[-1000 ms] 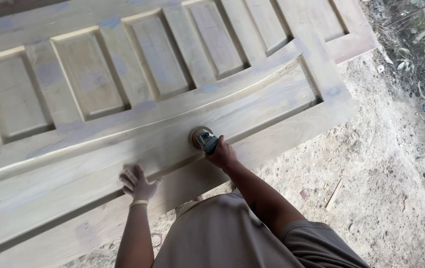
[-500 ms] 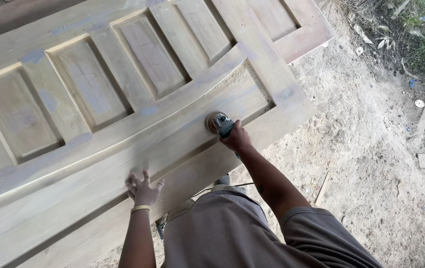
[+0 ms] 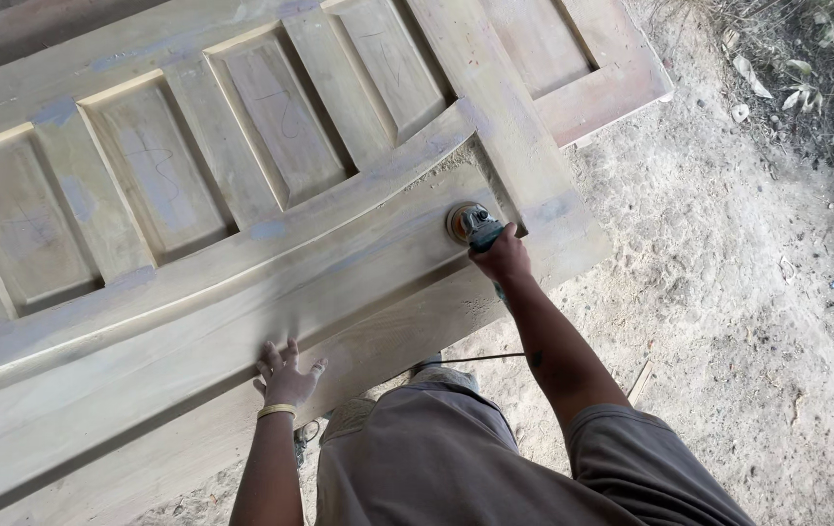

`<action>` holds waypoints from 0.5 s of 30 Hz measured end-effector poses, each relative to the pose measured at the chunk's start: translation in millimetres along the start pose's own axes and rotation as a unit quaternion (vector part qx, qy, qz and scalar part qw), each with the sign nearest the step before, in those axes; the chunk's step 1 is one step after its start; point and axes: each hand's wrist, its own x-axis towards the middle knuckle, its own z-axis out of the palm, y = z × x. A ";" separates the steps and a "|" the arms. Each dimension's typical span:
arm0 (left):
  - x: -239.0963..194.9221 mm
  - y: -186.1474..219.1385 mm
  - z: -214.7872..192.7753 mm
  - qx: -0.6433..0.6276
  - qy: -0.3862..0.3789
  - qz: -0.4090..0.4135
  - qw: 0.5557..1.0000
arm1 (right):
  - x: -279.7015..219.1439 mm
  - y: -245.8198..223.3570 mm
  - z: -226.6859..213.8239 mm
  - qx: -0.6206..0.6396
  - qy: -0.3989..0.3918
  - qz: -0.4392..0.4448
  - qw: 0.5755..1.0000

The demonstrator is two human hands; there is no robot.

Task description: The person uses an electric sander to smooth the surface of a large wooden door lying flat on the ground. They systematically move the sander across the flat panels and the curved frame, holding the door steady with their left hand while operating the tool with their right.

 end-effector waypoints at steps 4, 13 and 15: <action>3.6 -1.3 4.8 0.012 -0.001 -0.007 1.000 | 29.9 8.3 -15.2 0.048 0.005 0.041 0.998; 6.1 0.4 2.3 -0.014 0.003 -0.015 1.000 | 20.0 -62.8 17.3 0.017 -0.010 -0.057 0.998; 4.1 -2.5 2.0 -0.024 0.007 -0.012 1.000 | 0.5 -84.9 33.2 0.008 -0.050 -0.085 0.995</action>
